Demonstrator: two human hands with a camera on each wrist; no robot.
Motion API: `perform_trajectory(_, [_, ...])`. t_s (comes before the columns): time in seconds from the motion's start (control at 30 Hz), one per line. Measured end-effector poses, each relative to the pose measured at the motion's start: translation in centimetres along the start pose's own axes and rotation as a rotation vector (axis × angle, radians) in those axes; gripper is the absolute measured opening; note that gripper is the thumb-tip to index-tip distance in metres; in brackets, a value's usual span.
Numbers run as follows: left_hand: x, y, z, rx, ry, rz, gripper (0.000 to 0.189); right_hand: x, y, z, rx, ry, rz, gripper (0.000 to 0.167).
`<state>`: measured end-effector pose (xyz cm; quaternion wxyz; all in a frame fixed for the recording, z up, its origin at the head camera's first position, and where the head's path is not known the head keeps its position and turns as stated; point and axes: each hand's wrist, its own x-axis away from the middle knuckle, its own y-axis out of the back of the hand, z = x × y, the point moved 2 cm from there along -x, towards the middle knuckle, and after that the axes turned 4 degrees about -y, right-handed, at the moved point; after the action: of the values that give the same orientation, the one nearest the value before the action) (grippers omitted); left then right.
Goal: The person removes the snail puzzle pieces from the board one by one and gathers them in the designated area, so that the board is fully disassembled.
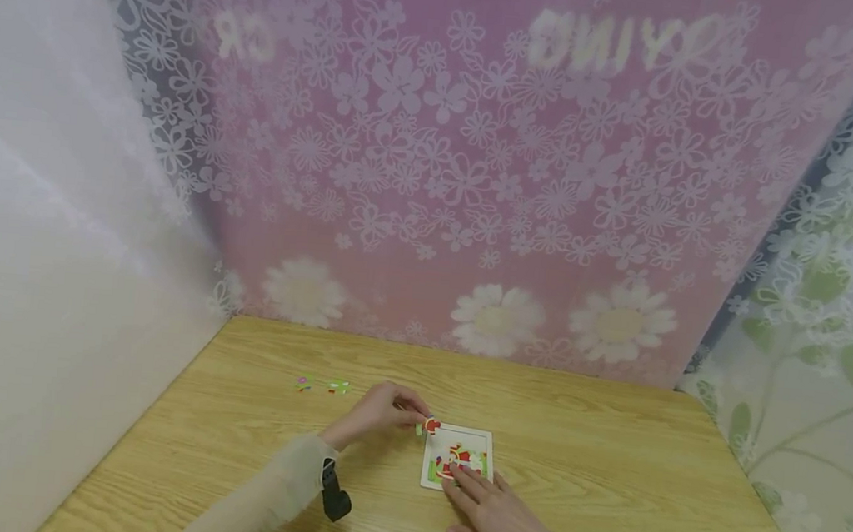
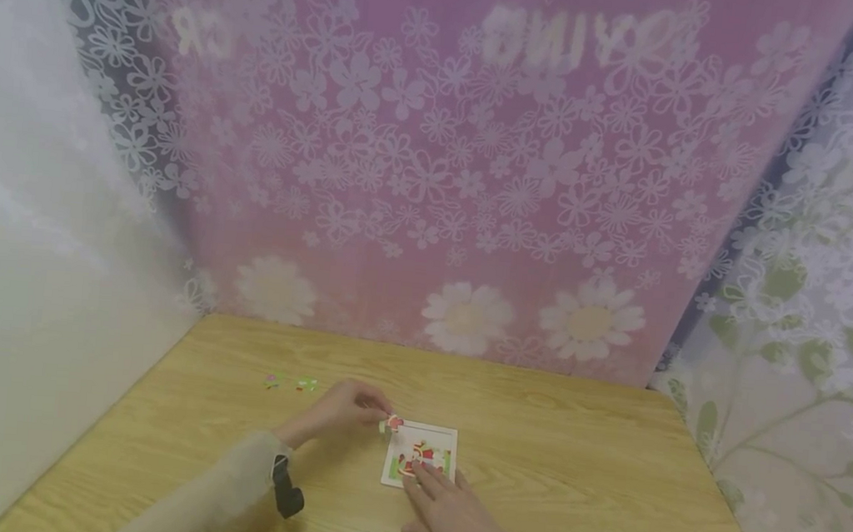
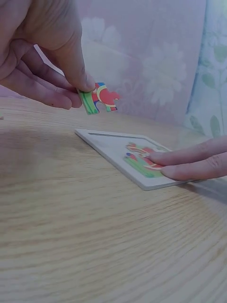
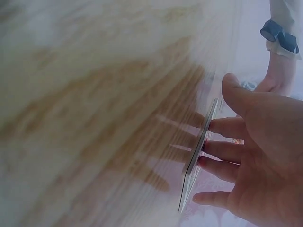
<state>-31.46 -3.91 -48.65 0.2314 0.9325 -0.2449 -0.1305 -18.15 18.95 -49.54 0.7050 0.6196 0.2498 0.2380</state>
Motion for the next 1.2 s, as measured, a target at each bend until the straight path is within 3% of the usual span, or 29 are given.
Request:
perform_trajectory(0.2, [1.0,1.3,0.9,-0.014,-0.009,-0.027,0.009,-0.1,-0.4,-0.1,-0.004,-0.014,0.016,0.066])
perform_trajectory(0.6, [3.2,4.6,4.1,-0.035,0.055,-0.092,0.011,0.0,-0.4,-0.2,-0.011,0.003,0.001,0.067])
perform_trajectory(0.8, [4.7,7.0,4.3,0.006,0.074,-0.097,0.013,0.1,-0.1,-0.1,-0.027,0.003,0.001,0.067])
perform_trajectory(1.2, [7.3,12.0,6.6,-0.116,0.131,-0.212,0.01,0.1,0.2,-0.1,-0.064,-0.01,0.034,0.068])
